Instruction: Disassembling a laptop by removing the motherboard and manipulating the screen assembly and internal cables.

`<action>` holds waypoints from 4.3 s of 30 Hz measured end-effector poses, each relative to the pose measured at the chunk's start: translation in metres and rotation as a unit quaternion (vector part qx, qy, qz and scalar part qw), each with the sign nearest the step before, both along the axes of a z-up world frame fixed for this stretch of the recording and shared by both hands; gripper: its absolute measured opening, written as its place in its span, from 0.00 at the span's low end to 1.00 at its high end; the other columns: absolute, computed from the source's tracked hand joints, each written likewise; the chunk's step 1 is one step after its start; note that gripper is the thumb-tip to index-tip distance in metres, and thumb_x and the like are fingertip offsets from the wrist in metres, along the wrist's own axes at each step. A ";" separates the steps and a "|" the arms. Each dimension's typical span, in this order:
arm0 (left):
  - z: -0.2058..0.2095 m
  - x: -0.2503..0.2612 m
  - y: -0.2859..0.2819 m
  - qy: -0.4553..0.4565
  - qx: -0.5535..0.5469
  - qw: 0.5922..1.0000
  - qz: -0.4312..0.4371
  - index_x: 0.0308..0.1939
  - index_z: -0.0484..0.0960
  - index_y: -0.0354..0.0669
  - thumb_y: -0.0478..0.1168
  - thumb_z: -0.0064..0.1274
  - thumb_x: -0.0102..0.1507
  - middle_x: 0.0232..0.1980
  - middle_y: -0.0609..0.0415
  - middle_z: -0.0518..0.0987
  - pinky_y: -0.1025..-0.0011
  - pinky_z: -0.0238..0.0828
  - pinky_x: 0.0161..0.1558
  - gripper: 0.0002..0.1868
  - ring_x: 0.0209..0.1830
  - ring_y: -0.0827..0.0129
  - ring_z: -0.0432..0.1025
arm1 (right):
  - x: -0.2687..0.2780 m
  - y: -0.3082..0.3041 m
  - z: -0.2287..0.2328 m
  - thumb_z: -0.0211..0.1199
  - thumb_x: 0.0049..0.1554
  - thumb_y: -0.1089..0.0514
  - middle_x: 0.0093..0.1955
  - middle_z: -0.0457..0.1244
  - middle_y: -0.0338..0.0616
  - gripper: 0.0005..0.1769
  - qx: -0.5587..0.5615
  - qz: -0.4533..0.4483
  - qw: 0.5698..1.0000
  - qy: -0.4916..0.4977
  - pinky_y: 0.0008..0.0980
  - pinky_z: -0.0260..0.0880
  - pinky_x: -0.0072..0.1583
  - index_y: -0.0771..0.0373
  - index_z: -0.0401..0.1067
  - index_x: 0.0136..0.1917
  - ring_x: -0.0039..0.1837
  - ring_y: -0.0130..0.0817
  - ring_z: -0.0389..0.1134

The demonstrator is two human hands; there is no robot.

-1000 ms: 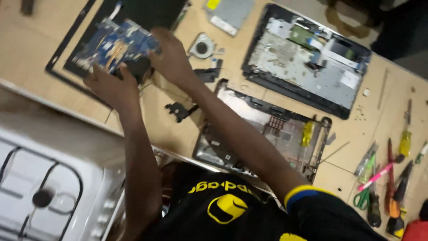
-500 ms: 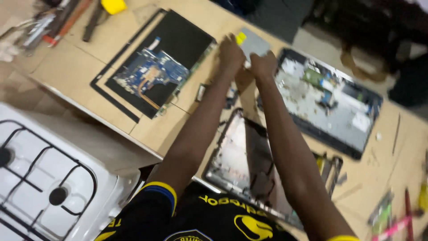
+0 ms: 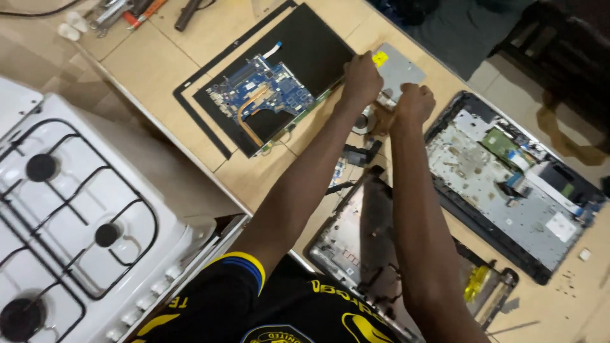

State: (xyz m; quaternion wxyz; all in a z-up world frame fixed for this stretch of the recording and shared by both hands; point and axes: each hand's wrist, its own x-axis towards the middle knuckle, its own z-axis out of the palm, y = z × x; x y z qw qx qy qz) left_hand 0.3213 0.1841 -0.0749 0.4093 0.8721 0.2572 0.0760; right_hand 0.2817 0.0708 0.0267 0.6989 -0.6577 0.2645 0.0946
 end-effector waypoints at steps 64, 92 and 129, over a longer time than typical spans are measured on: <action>-0.014 -0.236 0.006 -0.200 -0.394 0.869 0.222 0.48 0.83 0.35 0.38 0.55 0.62 0.51 0.41 0.71 0.57 0.70 0.57 0.13 0.56 0.52 0.68 | -0.083 0.036 -0.093 0.74 0.44 0.60 0.41 0.63 0.57 0.14 -0.333 0.434 0.743 -0.385 0.48 0.75 0.49 0.67 0.79 0.43 0.47 0.62 0.71; -0.010 -0.259 0.030 -0.181 0.189 0.959 0.109 0.57 0.85 0.38 0.40 0.64 0.65 0.49 0.50 0.74 0.55 0.71 0.44 0.17 0.50 0.53 0.67 | -0.112 0.029 -0.064 0.76 0.52 0.55 0.35 0.68 0.45 0.09 -0.436 0.499 0.656 -0.362 0.36 0.72 0.41 0.62 0.83 0.38 0.39 0.37 0.68; 0.033 -0.347 -0.013 -0.129 0.049 0.985 -0.102 0.60 0.81 0.43 0.41 0.78 0.52 0.58 0.50 0.68 0.59 0.68 0.61 0.34 0.61 0.54 0.59 | -0.092 -0.059 -0.028 0.72 0.50 0.63 0.64 0.62 0.58 0.33 -0.379 0.645 0.537 -0.390 0.57 0.62 0.68 0.66 0.72 0.69 0.66 0.58 0.60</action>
